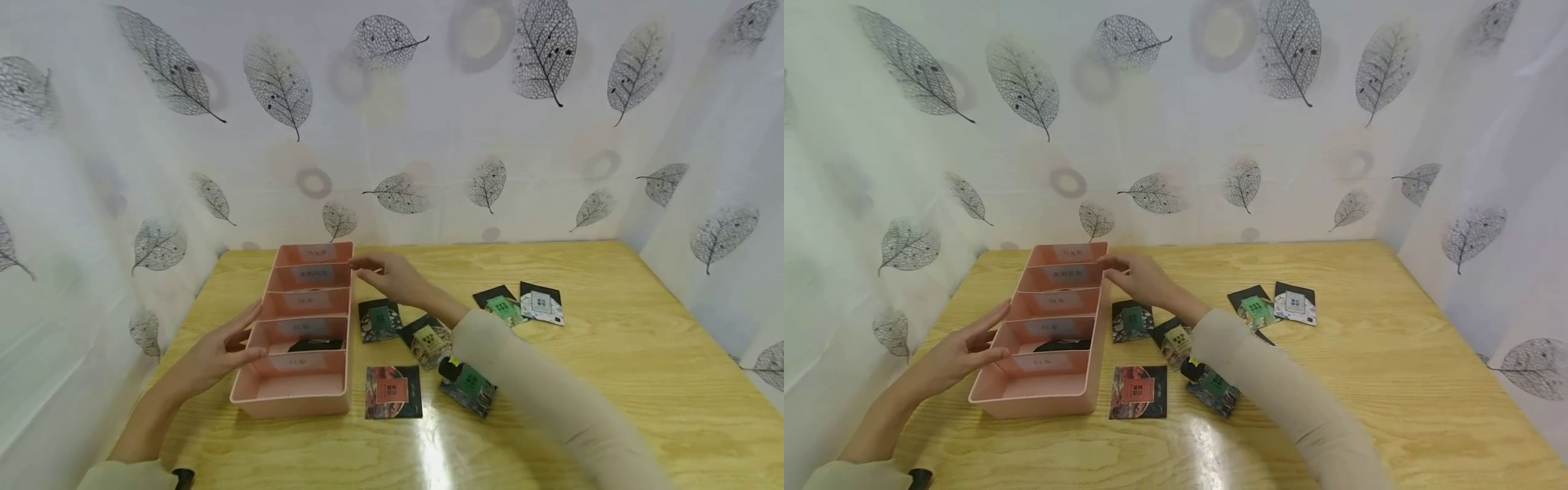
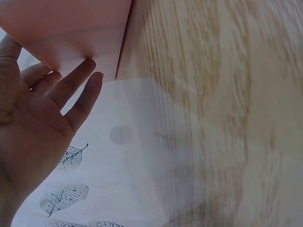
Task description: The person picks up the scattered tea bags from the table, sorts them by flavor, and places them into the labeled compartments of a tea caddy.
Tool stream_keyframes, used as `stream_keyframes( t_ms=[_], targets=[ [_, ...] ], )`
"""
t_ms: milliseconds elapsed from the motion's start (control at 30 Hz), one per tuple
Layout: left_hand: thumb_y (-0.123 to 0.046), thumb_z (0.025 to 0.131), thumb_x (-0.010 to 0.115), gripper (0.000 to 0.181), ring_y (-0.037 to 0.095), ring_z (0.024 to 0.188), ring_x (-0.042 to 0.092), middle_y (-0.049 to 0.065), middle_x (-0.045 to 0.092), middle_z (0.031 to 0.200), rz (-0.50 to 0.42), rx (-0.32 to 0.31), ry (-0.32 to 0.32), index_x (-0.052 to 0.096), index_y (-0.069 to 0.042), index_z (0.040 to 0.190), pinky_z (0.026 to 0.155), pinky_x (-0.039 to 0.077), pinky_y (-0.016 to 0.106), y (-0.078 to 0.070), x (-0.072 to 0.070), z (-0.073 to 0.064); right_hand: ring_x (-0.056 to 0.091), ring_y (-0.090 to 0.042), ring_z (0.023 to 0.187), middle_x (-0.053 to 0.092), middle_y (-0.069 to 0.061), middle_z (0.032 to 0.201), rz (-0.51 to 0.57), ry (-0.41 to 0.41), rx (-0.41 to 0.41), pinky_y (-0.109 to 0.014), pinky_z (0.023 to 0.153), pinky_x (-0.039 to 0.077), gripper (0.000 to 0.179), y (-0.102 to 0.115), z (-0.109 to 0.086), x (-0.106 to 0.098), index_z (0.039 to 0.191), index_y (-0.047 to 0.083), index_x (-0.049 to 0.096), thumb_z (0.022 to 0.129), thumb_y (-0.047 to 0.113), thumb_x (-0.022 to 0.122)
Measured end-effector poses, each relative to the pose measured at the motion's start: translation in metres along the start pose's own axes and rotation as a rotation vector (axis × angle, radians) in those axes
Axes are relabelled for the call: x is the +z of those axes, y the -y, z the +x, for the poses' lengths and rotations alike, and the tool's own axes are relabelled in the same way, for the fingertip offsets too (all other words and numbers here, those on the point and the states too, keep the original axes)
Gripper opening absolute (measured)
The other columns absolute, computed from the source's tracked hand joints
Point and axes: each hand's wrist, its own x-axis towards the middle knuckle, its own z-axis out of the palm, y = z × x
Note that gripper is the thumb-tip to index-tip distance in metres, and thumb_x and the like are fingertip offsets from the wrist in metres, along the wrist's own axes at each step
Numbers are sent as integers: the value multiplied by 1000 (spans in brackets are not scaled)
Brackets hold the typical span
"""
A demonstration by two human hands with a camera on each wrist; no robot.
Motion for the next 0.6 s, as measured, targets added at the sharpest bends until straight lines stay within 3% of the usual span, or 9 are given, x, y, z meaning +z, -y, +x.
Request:
stream_keyframes(
  t_ms=[133, 400, 600],
  targets=[
    [-16, 103, 67, 80, 60, 137, 39, 23, 12, 169, -2, -2, 0, 18, -11, 166, 95, 43, 15, 0, 0, 1, 63, -29, 122, 65, -17, 136, 11, 4, 50, -43, 102, 50, 37, -9, -20, -17, 142, -1, 60, 109, 15, 55],
    [-16, 103, 66, 81, 60, 137, 39, 22, 11, 170, -10, -13, 4, 17, -14, 167, 94, 43, 15, -1, 0, 0, 62, -32, 122, 63, -20, 138, 30, 21, 125, -50, 99, 52, 38, -27, -62, -37, 143, 0, 59, 109, 16, 55],
    [-16, 103, 67, 80, 61, 137, 39, 21, 12, 170, -9, -19, 1, 18, -14, 167, 93, 43, 16, 0, 0, 0, 63, -31, 121, 62, -18, 140, 80, 54, 229, -50, 96, 53, 40, -33, -89, -40, 145, 2, 58, 109, 19, 56]
  ],
)
